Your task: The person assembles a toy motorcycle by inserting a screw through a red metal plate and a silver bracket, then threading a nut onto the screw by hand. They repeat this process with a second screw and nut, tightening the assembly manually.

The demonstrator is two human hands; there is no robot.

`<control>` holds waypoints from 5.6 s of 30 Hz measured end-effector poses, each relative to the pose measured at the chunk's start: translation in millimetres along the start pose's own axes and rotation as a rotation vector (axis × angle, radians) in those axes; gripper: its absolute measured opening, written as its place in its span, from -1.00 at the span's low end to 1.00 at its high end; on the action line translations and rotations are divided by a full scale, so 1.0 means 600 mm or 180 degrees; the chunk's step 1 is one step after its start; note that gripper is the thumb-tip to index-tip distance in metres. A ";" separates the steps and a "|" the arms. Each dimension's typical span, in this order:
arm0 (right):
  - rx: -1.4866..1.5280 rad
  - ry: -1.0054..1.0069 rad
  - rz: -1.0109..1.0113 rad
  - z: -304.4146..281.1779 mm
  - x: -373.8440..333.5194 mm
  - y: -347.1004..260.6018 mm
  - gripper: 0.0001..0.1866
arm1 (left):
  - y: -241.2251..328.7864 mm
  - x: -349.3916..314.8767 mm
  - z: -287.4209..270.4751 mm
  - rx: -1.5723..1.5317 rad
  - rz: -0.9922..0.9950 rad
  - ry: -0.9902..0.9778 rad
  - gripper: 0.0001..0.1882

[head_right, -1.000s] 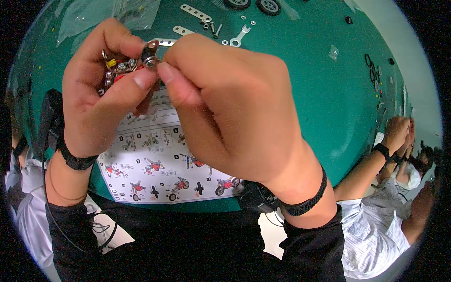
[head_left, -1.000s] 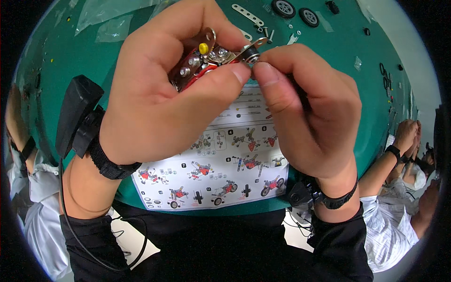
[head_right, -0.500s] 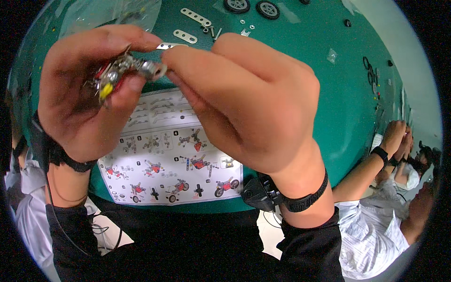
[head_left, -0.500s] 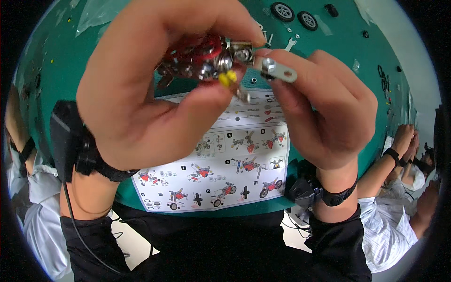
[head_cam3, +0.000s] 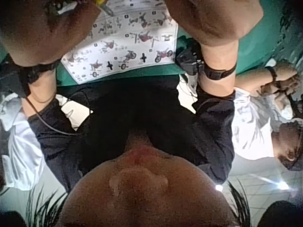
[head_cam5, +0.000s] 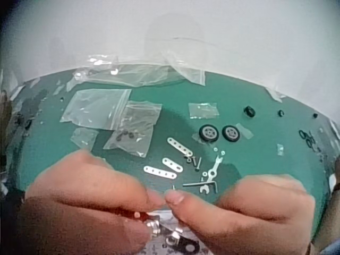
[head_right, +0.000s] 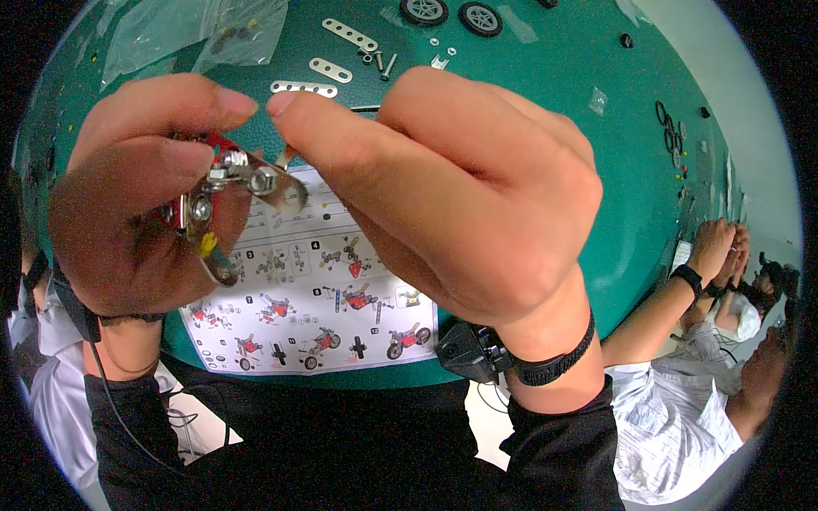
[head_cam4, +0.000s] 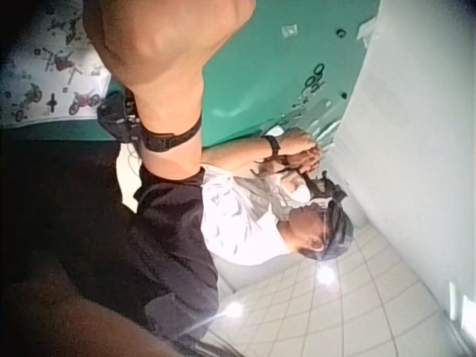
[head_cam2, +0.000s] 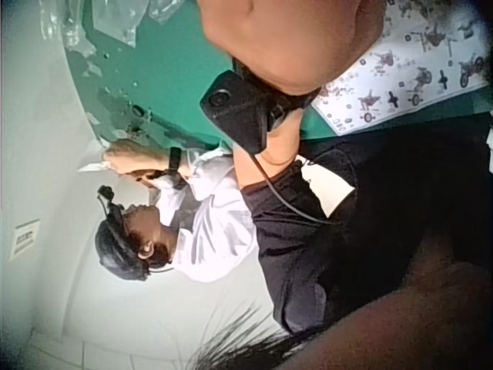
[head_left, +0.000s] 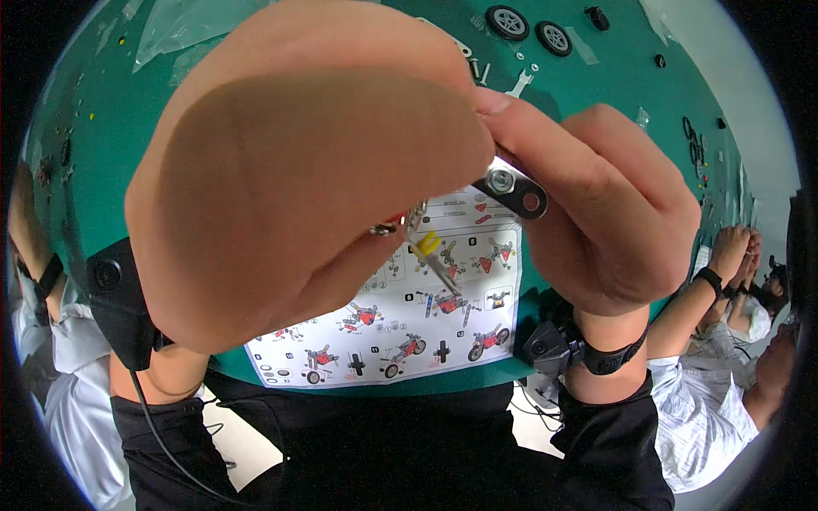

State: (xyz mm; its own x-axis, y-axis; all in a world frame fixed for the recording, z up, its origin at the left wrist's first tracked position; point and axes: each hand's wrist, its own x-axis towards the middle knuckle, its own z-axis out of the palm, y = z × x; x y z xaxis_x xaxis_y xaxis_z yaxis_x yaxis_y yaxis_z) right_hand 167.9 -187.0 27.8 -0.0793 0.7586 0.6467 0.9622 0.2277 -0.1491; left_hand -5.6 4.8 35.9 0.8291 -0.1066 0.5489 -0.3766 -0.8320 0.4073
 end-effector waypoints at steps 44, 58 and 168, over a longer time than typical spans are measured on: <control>0.1452 -0.0641 0.1961 0.009 0.016 -0.036 -0.89 | -0.009 0.027 0.025 -0.2514 -0.2162 0.0207 -0.63; 0.1423 -0.0700 0.2694 0.011 0.011 -0.057 -0.81 | -0.028 0.035 0.014 -0.2656 -0.1854 -0.0492 -0.58; 0.2247 -0.0466 0.3191 0.006 0.019 -0.040 -0.73 | -0.067 0.017 0.014 -0.4413 -0.2915 -0.0331 -0.50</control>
State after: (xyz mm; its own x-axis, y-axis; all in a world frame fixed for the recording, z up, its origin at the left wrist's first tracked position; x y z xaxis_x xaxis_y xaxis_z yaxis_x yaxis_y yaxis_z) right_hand 143.1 -181.5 36.0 0.5401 0.8387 -0.0692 0.2669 -0.2486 -0.9311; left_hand 21.7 32.8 19.2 0.9687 0.0307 -0.2461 0.2079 0.4408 0.8732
